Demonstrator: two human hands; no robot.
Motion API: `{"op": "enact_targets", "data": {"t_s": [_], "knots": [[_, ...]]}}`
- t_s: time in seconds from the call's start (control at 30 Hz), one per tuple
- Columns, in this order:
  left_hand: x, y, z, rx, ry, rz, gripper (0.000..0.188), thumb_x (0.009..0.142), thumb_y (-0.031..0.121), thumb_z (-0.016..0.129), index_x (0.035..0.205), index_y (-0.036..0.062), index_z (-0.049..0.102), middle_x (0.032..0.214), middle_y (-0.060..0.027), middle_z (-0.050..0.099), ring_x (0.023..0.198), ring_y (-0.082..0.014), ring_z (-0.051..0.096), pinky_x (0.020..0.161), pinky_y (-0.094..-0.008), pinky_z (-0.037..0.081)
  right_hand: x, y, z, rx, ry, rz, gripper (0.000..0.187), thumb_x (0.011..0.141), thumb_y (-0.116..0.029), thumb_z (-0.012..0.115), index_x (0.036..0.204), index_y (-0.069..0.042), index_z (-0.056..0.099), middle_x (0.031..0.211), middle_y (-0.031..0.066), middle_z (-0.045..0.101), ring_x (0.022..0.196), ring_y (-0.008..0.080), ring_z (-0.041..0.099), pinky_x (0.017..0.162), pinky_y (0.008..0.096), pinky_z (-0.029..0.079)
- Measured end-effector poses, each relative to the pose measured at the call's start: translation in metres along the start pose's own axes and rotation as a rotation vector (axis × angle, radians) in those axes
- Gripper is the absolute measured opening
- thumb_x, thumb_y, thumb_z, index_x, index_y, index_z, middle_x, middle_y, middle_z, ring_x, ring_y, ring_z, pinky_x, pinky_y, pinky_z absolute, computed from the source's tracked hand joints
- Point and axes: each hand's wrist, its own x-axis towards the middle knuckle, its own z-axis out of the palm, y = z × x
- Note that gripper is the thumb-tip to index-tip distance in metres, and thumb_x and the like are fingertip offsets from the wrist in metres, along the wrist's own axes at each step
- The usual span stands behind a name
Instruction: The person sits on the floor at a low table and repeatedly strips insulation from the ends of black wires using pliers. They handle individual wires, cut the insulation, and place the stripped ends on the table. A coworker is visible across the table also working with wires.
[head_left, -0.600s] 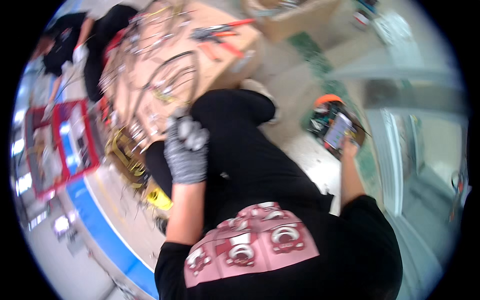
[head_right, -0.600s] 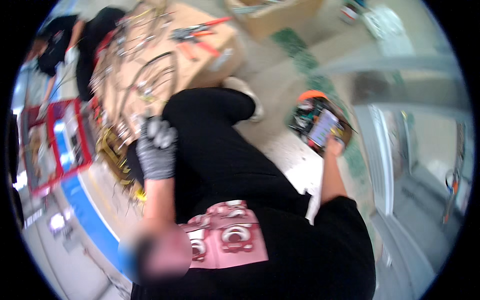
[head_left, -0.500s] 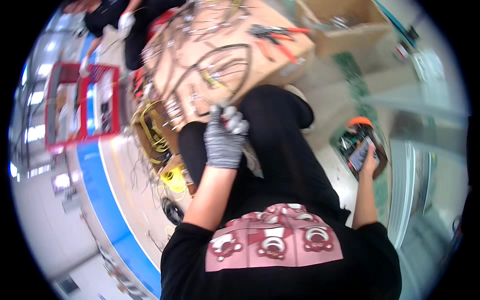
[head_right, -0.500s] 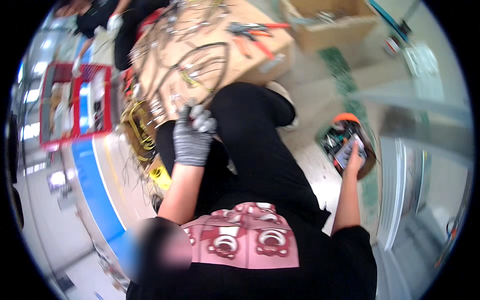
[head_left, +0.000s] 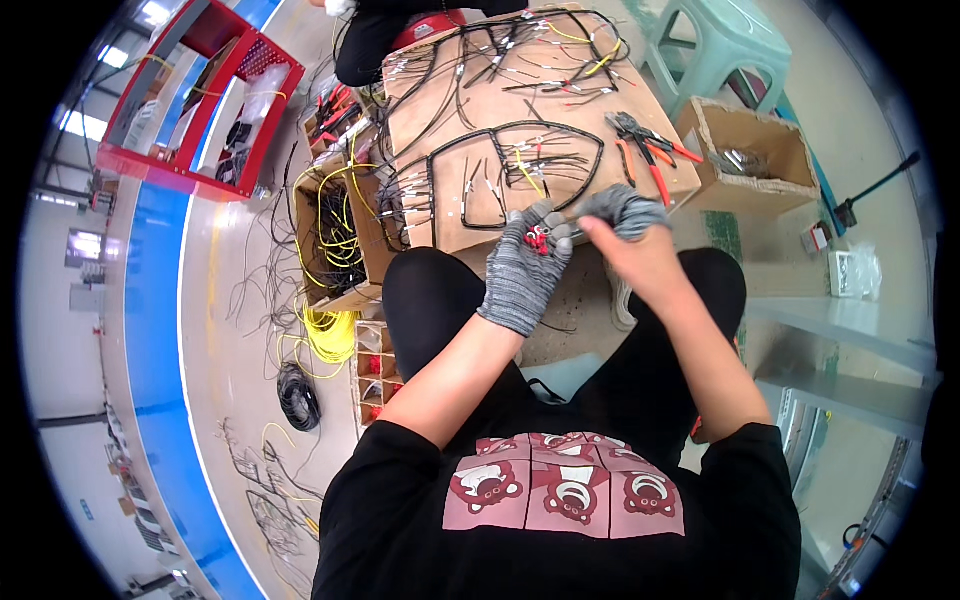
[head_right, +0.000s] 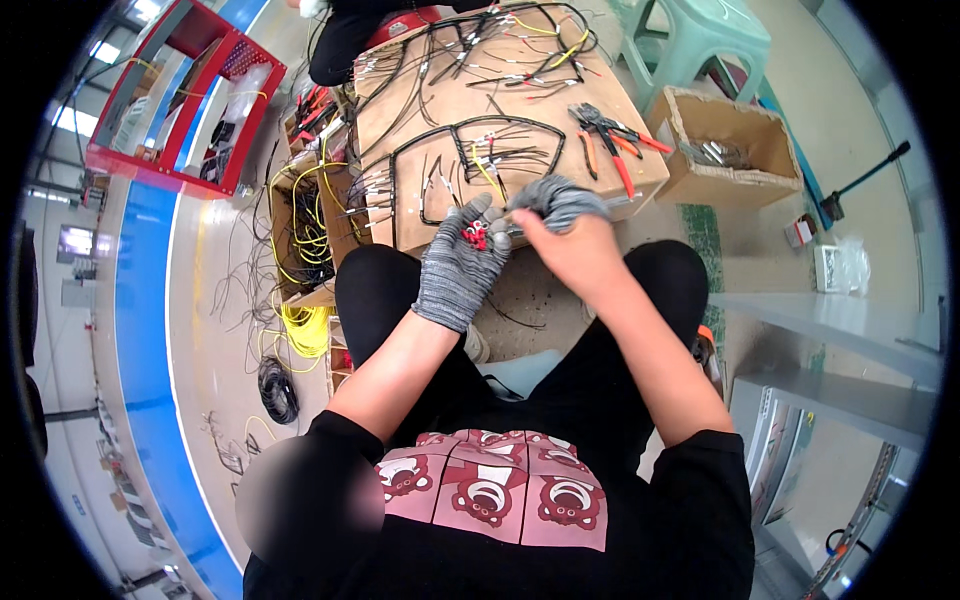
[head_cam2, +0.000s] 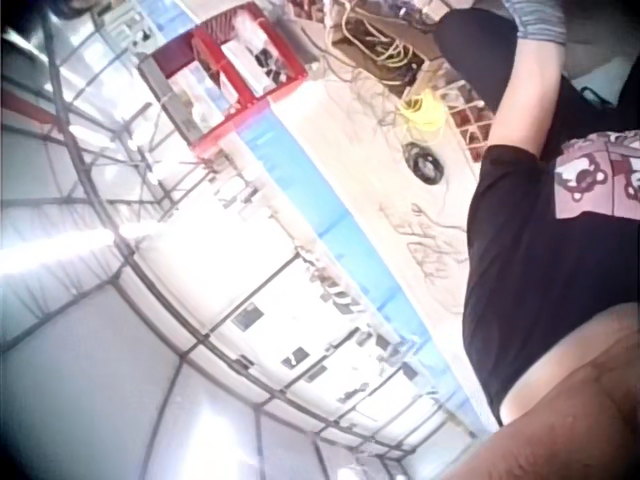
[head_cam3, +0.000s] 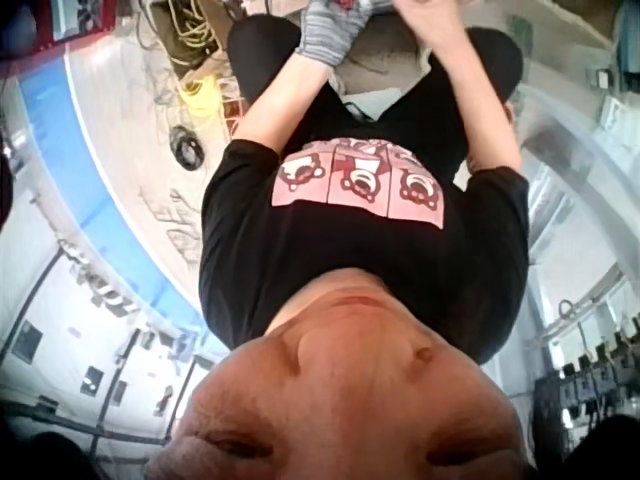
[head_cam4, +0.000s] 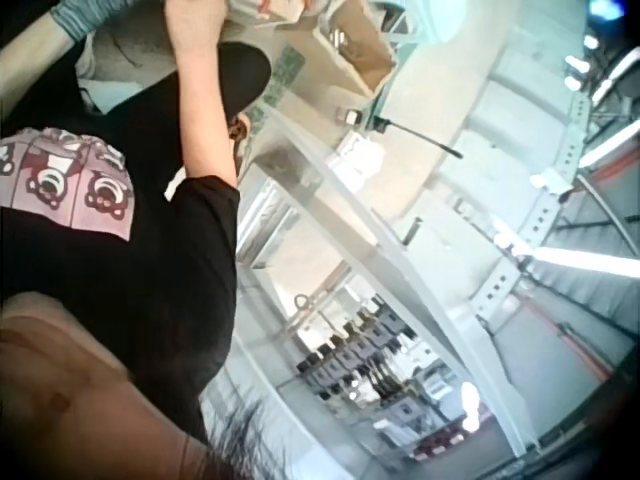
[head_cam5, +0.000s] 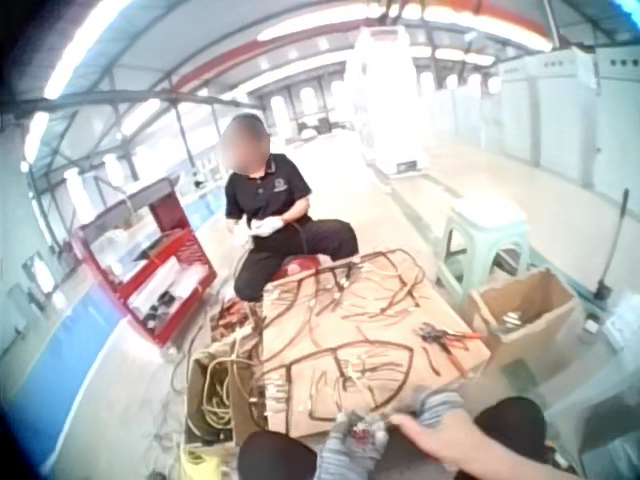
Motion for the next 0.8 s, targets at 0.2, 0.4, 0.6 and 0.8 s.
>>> {"op": "enact_targets", "data": {"t_s": [0.2, 0.4, 0.6, 0.8], "knots": [[0.003, 0.002, 0.006, 0.016, 0.08, 0.056, 0.038, 0.097, 0.027, 0.038, 0.12, -0.0016, 0.048, 0.113, -0.0185, 0.057, 0.102, -0.0291, 0.055, 0.094, -0.041, 0.044, 0.009, 0.01, 0.031, -0.479, -0.067, -0.205, 0.016, 0.077, -0.013, 0.067, 0.086, -0.001, 0.063, 0.082, 0.0121, 0.062, 0.076, 0.0265, 0.06, 0.07, 0.0338, 0.047], [0.023, 0.002, -0.014, -0.1, 0.047, 0.006, 0.035, 0.097, 0.026, 0.04, 0.117, -0.0012, 0.051, 0.109, -0.016, 0.058, 0.1, -0.028, 0.057, 0.09, -0.0416, 0.047, 0.024, 0.017, 0.035, -0.704, -0.108, -0.218, 0.016, 0.074, -0.015, 0.068, 0.084, -0.003, 0.064, 0.08, 0.0129, 0.06, 0.077, 0.0314, 0.059, 0.07, 0.0364, 0.047], [0.047, 0.009, 0.001, 0.014, 0.101, -0.022, 0.032, 0.096, 0.026, 0.043, 0.11, -0.0004, 0.053, 0.106, -0.0153, 0.06, 0.096, -0.0282, 0.059, 0.083, -0.0385, 0.052, 0.049, 0.021, 0.022, -0.533, -0.07, -0.188, 0.011, 0.075, -0.01, 0.066, 0.078, -0.001, 0.061, 0.079, 0.0128, 0.06, 0.074, 0.0285, 0.059, 0.068, 0.0343, 0.046], [0.058, 0.009, 0.003, -0.056, -0.022, -0.111, 0.04, 0.099, 0.028, 0.035, 0.115, -0.0056, 0.049, 0.118, -0.0213, 0.055, 0.109, -0.0302, 0.055, 0.093, -0.0419, 0.046, 0.06, 0.035, 0.011, -0.499, -0.1, -0.051, 0.014, 0.075, -0.009, 0.066, 0.082, 0.001, 0.058, 0.076, 0.0131, 0.06, 0.071, 0.0267, 0.058, 0.068, 0.0335, 0.046]]}}
